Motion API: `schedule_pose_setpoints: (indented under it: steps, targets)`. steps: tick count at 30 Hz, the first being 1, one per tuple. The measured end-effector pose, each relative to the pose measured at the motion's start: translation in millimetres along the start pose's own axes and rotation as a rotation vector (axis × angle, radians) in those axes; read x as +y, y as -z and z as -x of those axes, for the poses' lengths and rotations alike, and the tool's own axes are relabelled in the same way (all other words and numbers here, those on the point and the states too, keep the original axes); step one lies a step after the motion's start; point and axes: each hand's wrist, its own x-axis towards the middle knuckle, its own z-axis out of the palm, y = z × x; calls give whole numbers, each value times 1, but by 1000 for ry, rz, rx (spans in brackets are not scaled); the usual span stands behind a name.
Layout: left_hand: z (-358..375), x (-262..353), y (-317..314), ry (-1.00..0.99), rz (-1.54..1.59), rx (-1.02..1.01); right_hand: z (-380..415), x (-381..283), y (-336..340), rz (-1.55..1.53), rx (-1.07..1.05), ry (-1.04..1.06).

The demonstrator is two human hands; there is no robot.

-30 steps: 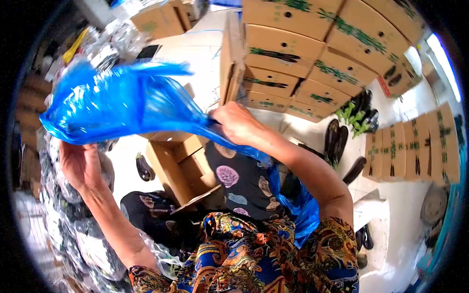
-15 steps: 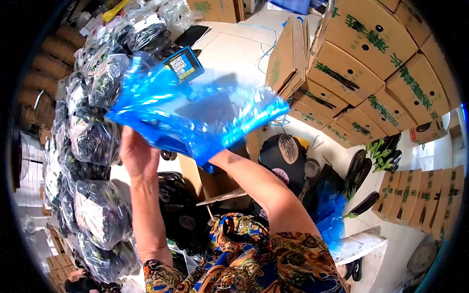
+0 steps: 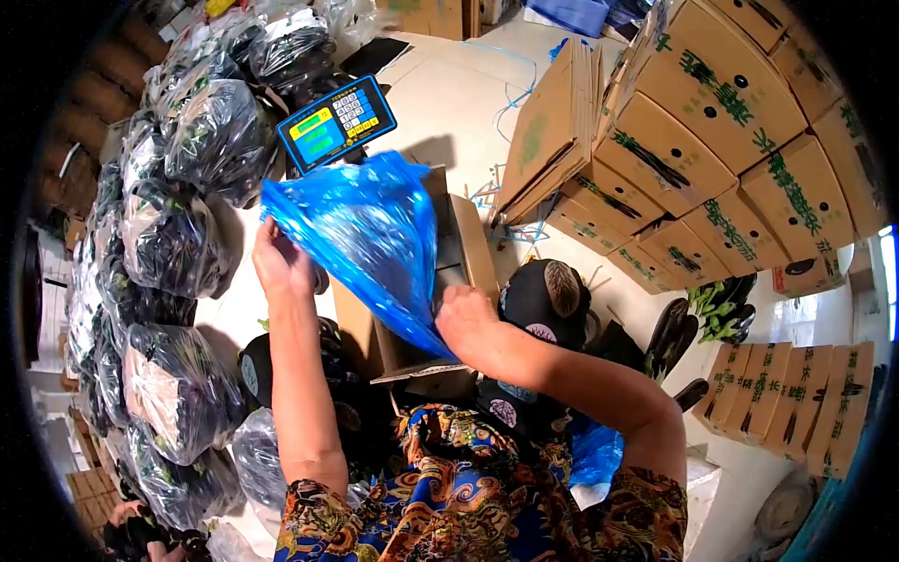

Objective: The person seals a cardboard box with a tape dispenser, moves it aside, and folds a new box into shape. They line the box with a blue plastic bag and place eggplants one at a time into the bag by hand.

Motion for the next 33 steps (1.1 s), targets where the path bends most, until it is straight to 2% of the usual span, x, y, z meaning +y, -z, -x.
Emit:
schedule_pose_setpoints:
  steps: [2, 5, 7, 8, 9, 10, 11, 12, 13, 15, 17, 19, 21, 22, 24, 25, 26, 27, 28, 30, 31, 33]
  targets:
    - [-17, 16, -8, -63, -1, 45, -3, -6, 3, -130, 203, -33]
    - [-5, 34, -13, -87, 38, -133, 0, -10, 23, -451, 259, -71]
    - [19, 33, -21, -60, 8, -211, -10, -8, 2, -470, 249, 74]
    - [34, 32, -20, -86, -103, -423, -17, -9, -9, -446, 246, 154]
    - [29, 24, 6, -22, -87, -655, -22, -9, -20, -419, 240, 237]
    - [76, 17, -25, -78, -355, -438, -36, -19, -12, -405, 547, 241]
    - [88, 5, -11, -7, -379, -389, -48, -24, -5, -425, 477, 258]
    - [105, 2, -9, 87, -425, -541, -41, -24, -4, -519, 470, 293]
    - [119, -2, -2, 139, -518, -607, -22, -21, -4, -614, 464, 324]
    - [146, -3, -13, 212, -461, -669, 35, -9, -8, -805, 434, 375]
    - [153, -5, -8, 218, -361, -683, 93, 10, -13, -598, 263, 449]
    - [161, -5, -12, 255, -271, -622, 131, 28, -5, -364, -78, 437]
    - [169, -8, -20, 248, -225, -597, 157, 37, 13, -493, -437, 307]
    - [172, -9, -25, 238, -216, -597, 169, 41, 22, -728, -409, 185]
    - [182, -9, -28, 231, -405, -675, 189, 50, 33, -1194, -319, -76]
    - [188, -7, -31, 222, -499, -717, 199, 57, 25, -1428, -255, 34]
    - [197, -2, -46, 131, -731, -872, 207, 64, 15, -1652, -166, 146]
    - [200, -9, -47, -14, -845, -1169, 214, 71, 4, -1872, -99, 285]
    - [206, -27, -44, -157, -719, -1428, 221, 72, -1, -2009, -39, 335]
    - [229, -49, -46, -155, -778, -1679, 231, 75, -3, -2122, 97, 157]
    - [237, -54, -46, -183, -911, -1809, 234, 75, -1, -2119, 153, -29]
    - [245, -70, -30, -233, -1089, -1838, 237, 74, 3, -2085, 240, -348]
